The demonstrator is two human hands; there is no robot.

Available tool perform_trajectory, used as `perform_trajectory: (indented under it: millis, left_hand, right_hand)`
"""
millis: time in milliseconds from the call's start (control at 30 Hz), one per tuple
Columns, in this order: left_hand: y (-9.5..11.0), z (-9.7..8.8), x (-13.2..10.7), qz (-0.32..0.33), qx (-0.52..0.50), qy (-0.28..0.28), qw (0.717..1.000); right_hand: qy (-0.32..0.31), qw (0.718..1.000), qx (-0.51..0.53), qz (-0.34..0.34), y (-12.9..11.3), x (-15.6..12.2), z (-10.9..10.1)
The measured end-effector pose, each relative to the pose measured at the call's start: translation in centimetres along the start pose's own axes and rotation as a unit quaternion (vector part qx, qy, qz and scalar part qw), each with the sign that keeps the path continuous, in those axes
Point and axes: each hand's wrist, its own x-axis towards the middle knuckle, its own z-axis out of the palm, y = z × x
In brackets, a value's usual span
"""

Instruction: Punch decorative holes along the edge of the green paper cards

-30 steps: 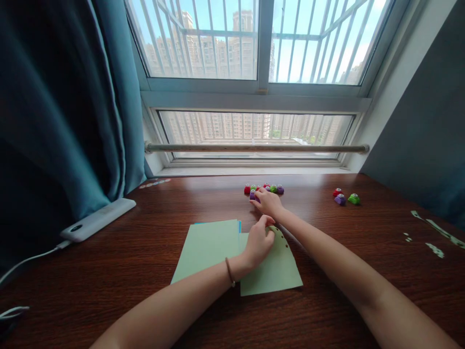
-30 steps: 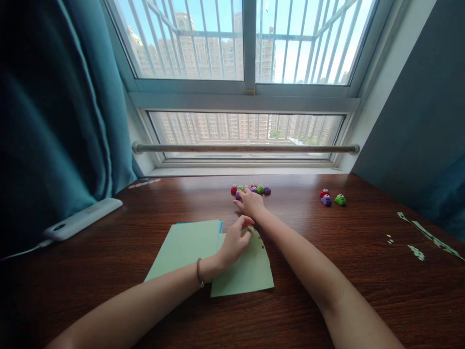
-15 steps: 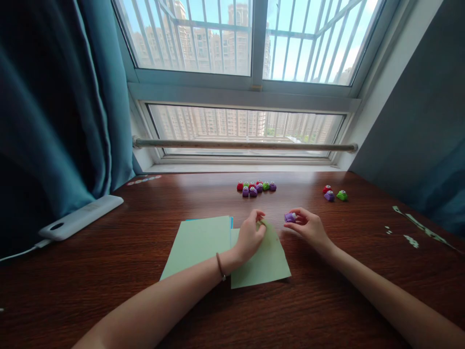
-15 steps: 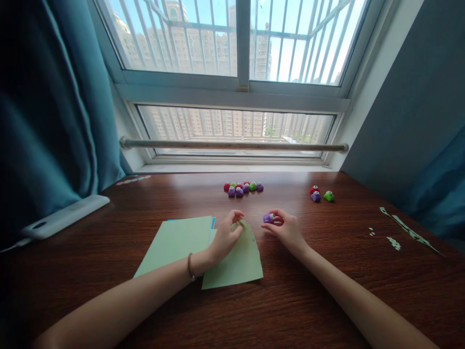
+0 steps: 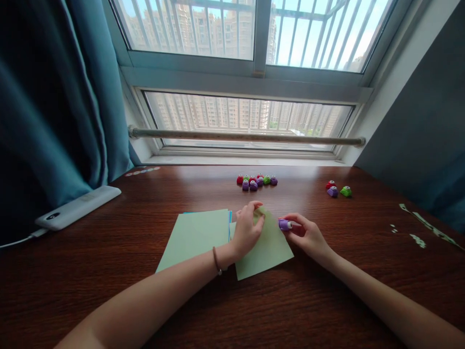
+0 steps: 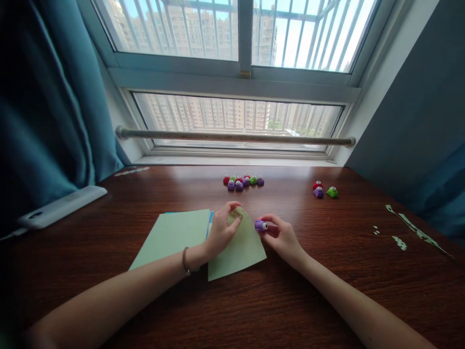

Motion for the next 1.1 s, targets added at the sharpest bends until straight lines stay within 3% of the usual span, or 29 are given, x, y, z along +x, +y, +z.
perform_trajectory:
  millis: [200,400,800,1100]
  left_hand:
    - [-0.4,0.3,0.0,-0.005,-0.014,-0.013,1.000]
    - [-0.6,0.4,0.1,-0.008,-0.026,-0.023,0.999]
    - [-0.7,0.6,0.0,-0.007,-0.033,-0.030,0.999]
    - [-0.7,0.6,0.1,-0.003,-0.021,-0.028,0.999]
  right_hand:
    - [0.000,0.998,-0.060,0.000,-0.2,0.0,-0.5]
    - [0.002,0.990,-0.129,-0.060,-0.8,0.1,-0.9]
    - [0.001,0.985,-0.148,-0.092,-0.7,0.0,-0.7]
    - [-0.089,0.958,-0.248,-0.116,-1.8,0.3,-1.9]
